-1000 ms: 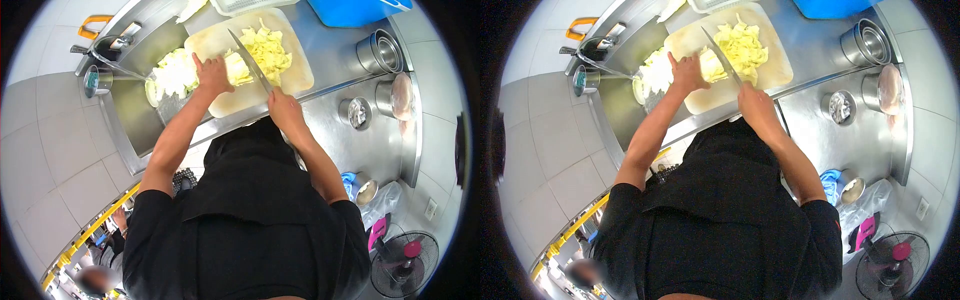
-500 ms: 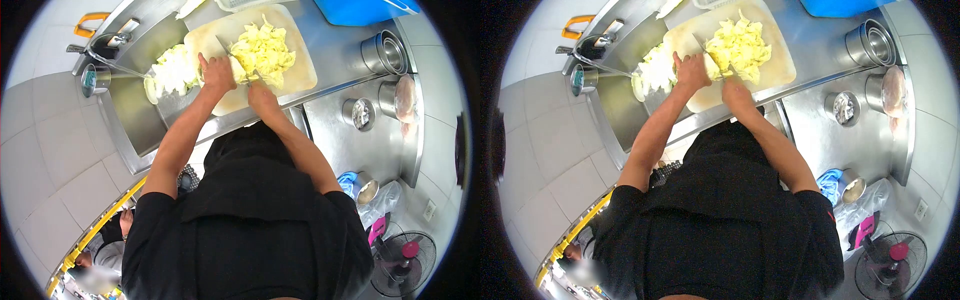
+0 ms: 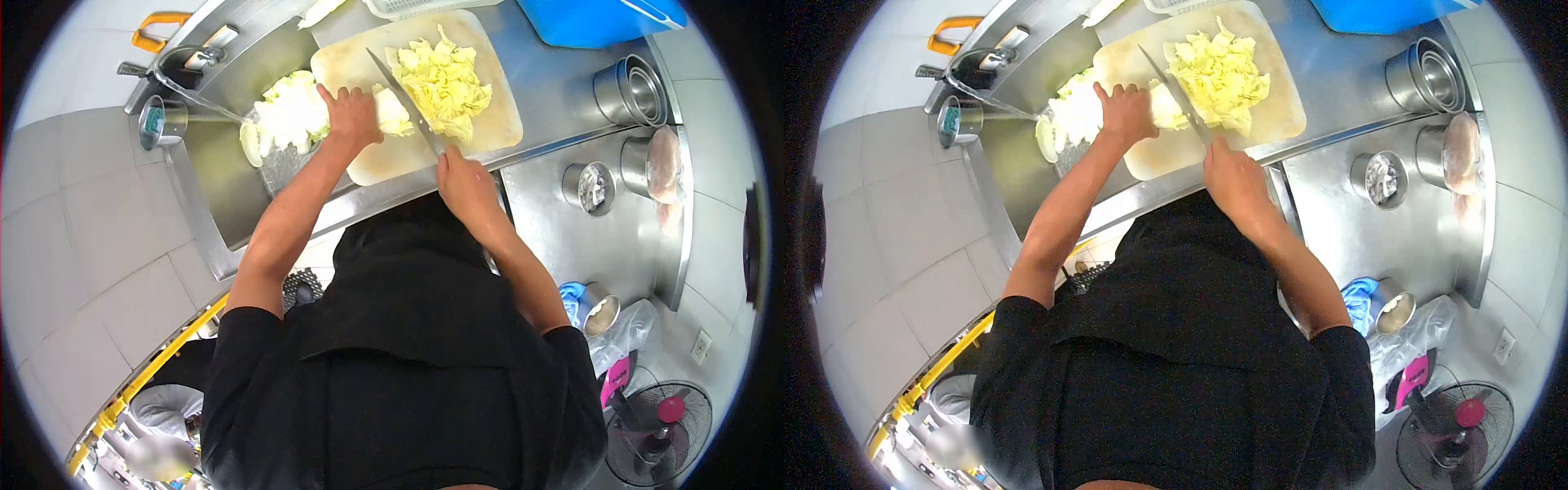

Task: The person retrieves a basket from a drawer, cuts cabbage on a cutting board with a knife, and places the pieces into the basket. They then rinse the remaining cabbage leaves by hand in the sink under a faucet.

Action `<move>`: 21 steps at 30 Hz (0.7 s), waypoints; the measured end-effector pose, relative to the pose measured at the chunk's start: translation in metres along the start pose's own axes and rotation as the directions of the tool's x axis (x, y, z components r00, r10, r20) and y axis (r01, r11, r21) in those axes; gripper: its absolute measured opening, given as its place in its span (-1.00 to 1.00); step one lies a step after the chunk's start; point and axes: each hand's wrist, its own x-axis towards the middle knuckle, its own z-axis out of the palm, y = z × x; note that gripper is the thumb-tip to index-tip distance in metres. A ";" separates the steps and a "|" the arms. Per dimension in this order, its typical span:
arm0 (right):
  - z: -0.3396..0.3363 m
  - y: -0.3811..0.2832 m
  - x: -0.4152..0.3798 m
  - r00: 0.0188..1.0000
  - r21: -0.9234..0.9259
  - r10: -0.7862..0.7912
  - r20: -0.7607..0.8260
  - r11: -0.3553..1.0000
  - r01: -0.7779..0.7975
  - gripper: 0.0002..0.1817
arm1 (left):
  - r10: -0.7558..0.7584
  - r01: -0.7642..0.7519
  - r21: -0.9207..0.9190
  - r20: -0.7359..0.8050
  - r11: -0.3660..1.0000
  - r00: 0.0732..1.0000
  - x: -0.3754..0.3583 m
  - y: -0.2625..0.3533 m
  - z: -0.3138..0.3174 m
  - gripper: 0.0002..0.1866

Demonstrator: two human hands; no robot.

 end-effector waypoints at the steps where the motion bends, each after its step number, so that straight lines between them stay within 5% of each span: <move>1: -0.008 -0.005 -0.009 0.999 -0.018 0.014 0.044 1.000 -0.013 -0.80 | -0.018 0.018 0.004 0.043 1.000 0.999 0.001 0.002 -0.002 -0.36; 8: -0.009 -0.007 -0.031 0.980 -0.072 0.057 0.193 0.996 -0.044 -0.84 | -0.070 0.071 -0.043 0.011 0.997 0.997 0.004 0.004 0.008 -0.41; 13: 0.007 -0.007 -0.019 0.988 -0.027 0.019 0.154 1.000 -0.015 -0.83 | -0.066 0.066 -0.041 -0.005 0.997 0.998 0.003 0.004 0.007 -0.47; 17: 0.081 0.019 0.034 0.988 0.062 -0.118 0.097 0.992 0.113 -0.82 | -0.050 0.049 -0.040 -0.023 0.998 0.998 0.003 0.005 0.011 -0.46; 20: 0.108 0.020 0.059 0.994 0.064 -0.022 0.108 0.998 0.015 -0.80 | -0.055 0.057 -0.063 0.037 0.996 0.998 0.003 0.003 0.009 -0.29; 21: 0.109 0.020 0.058 0.995 0.051 0.009 0.102 0.999 -0.015 -0.78 | -0.062 0.049 -0.154 -0.081 0.987 0.995 -0.002 0.000 0.014 -0.15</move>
